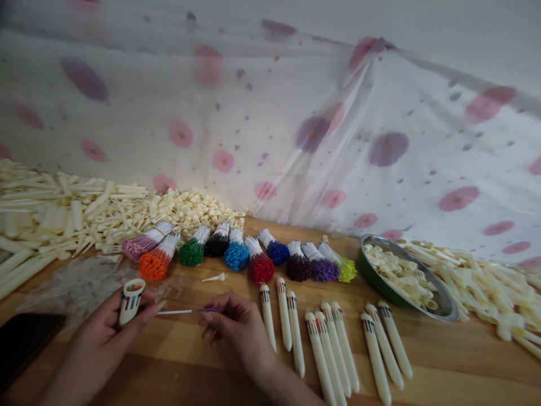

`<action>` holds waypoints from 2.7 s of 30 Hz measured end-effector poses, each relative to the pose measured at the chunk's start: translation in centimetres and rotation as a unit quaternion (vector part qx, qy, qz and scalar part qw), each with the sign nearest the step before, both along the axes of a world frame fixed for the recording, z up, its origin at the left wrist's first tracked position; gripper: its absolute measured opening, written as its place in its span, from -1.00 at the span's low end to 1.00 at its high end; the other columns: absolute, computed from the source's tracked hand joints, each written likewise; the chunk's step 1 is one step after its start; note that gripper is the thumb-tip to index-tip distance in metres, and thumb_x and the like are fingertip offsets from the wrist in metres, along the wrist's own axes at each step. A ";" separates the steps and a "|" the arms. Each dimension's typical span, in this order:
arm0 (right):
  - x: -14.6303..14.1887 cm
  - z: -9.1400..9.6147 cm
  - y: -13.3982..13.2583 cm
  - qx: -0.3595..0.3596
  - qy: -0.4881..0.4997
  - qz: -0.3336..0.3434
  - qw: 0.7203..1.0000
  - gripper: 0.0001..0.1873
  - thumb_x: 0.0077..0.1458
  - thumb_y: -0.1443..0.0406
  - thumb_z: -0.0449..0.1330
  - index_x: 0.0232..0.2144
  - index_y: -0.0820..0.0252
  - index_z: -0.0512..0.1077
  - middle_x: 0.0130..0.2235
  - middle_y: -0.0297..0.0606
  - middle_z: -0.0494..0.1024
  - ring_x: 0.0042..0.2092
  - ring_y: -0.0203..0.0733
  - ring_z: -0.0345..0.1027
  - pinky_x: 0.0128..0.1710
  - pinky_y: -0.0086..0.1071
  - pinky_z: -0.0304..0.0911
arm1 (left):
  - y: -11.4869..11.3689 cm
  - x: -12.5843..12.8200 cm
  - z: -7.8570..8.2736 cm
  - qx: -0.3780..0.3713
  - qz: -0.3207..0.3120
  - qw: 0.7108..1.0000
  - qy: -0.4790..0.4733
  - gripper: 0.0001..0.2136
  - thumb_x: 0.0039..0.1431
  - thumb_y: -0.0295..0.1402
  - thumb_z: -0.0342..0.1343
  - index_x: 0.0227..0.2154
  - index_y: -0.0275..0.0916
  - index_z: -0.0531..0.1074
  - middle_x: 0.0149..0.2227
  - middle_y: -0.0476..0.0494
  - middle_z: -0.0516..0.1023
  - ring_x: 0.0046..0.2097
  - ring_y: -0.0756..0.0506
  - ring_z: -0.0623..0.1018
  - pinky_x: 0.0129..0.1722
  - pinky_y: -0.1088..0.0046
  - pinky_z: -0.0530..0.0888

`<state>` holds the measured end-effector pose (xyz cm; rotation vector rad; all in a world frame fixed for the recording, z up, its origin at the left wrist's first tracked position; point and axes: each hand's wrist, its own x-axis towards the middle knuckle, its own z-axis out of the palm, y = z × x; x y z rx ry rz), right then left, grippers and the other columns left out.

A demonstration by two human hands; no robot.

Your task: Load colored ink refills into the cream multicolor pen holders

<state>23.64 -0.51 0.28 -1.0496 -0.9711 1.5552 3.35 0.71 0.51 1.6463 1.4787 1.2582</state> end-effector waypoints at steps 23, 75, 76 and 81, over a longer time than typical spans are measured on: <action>5.2 5.2 -0.7 0.202 -0.203 -0.087 0.954 -0.82 -0.06 0.21 0.29 -0.53 0.21 0.46 -0.54 -0.34 0.51 -0.53 -0.35 0.35 -0.53 -0.51 0.24 | -1.3 -0.1 -0.4 0.127 -0.150 0.964 0.180 -0.83 0.19 -0.37 -0.07 -0.15 -0.05 0.20 -0.26 0.00 0.56 -0.25 -0.05 0.60 -0.29 0.52 0.54; 3.3 0.6 0.3 0.183 -0.705 0.037 0.684 -0.78 -0.05 0.28 0.28 -0.32 0.25 0.40 -0.30 -0.15 0.52 -0.29 -0.07 0.42 -0.34 -0.32 0.27 | -1.7 0.1 -0.3 0.258 -0.170 0.909 0.278 -0.73 0.03 -0.56 -0.08 -0.22 -0.10 0.25 -0.40 -0.01 0.56 -0.39 -0.07 0.59 -0.41 0.48 0.52; 3.1 0.0 0.5 0.185 -0.723 0.033 0.665 -0.81 -0.02 0.28 0.26 -0.34 0.26 0.39 -0.29 -0.12 0.52 -0.27 -0.05 0.42 -0.32 -0.31 0.27 | -1.7 0.1 -0.5 0.252 -0.170 0.912 0.274 -0.73 0.04 -0.55 -0.08 -0.21 -0.10 0.25 -0.39 -0.01 0.56 -0.38 -0.07 0.59 -0.40 0.47 0.52; 2.8 -0.8 0.9 0.191 -0.731 0.023 0.655 -0.93 0.03 0.48 0.13 -0.41 0.27 0.38 -0.39 -0.11 0.55 -0.34 -0.09 0.45 -0.40 -0.37 0.26 | -1.9 0.0 -1.1 0.208 -0.168 0.932 0.243 -0.77 0.10 -0.50 -0.07 -0.20 -0.07 0.26 -0.35 -0.01 0.56 -0.33 -0.08 0.59 -0.35 0.47 0.51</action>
